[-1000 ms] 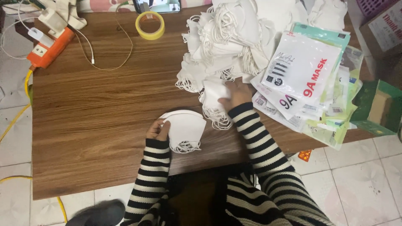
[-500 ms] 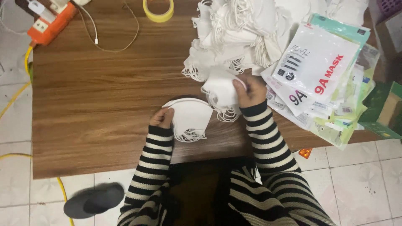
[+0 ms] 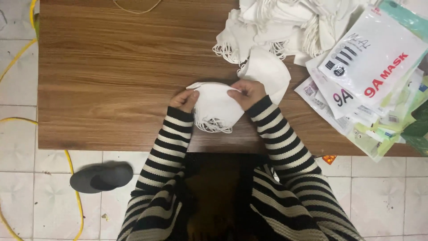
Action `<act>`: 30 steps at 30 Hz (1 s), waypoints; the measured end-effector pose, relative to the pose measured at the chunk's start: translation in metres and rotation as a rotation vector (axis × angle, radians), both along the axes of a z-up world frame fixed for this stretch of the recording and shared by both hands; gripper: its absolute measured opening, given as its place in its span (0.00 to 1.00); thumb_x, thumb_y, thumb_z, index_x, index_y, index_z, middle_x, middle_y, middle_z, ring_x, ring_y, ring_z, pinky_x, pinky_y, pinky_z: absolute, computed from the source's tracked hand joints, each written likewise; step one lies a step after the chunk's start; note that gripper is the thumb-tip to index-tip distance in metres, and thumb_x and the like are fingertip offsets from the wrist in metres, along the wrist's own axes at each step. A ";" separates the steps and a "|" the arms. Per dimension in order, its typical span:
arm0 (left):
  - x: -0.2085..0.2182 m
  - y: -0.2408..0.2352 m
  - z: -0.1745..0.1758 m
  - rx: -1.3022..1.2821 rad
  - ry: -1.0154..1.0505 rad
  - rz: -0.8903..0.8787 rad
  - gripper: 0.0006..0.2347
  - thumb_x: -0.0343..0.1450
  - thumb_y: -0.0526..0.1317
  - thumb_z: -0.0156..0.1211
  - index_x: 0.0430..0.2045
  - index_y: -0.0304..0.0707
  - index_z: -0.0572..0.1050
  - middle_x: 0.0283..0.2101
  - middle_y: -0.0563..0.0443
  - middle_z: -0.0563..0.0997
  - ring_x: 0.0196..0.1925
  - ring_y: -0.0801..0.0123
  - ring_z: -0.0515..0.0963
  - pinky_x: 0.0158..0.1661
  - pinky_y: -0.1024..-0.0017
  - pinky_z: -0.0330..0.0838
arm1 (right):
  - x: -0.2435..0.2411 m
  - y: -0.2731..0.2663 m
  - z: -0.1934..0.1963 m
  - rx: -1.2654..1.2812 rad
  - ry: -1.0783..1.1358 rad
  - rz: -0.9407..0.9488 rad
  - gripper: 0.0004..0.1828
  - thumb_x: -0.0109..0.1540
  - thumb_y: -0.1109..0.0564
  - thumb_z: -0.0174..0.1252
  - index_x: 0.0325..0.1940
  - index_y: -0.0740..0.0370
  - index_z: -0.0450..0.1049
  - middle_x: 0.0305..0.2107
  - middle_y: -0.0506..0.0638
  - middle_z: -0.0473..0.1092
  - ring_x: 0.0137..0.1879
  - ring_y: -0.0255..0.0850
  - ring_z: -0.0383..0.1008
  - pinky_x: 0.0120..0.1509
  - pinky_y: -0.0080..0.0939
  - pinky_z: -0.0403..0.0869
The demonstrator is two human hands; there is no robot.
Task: Folding white face masks and stacking them on a wooden table in a factory setting.
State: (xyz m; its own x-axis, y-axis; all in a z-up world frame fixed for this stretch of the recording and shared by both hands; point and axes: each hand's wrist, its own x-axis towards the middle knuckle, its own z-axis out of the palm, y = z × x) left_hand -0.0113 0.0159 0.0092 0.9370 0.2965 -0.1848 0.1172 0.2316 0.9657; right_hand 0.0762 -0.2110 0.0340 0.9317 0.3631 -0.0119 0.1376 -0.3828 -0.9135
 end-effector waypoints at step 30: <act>0.002 -0.002 -0.017 0.100 -0.042 -0.007 0.07 0.73 0.41 0.66 0.39 0.39 0.83 0.30 0.46 0.84 0.34 0.72 0.79 0.40 0.71 0.79 | 0.036 -0.056 0.050 -0.774 -0.090 -0.268 0.30 0.59 0.48 0.69 0.62 0.63 0.74 0.50 0.60 0.74 0.58 0.56 0.73 0.60 0.51 0.74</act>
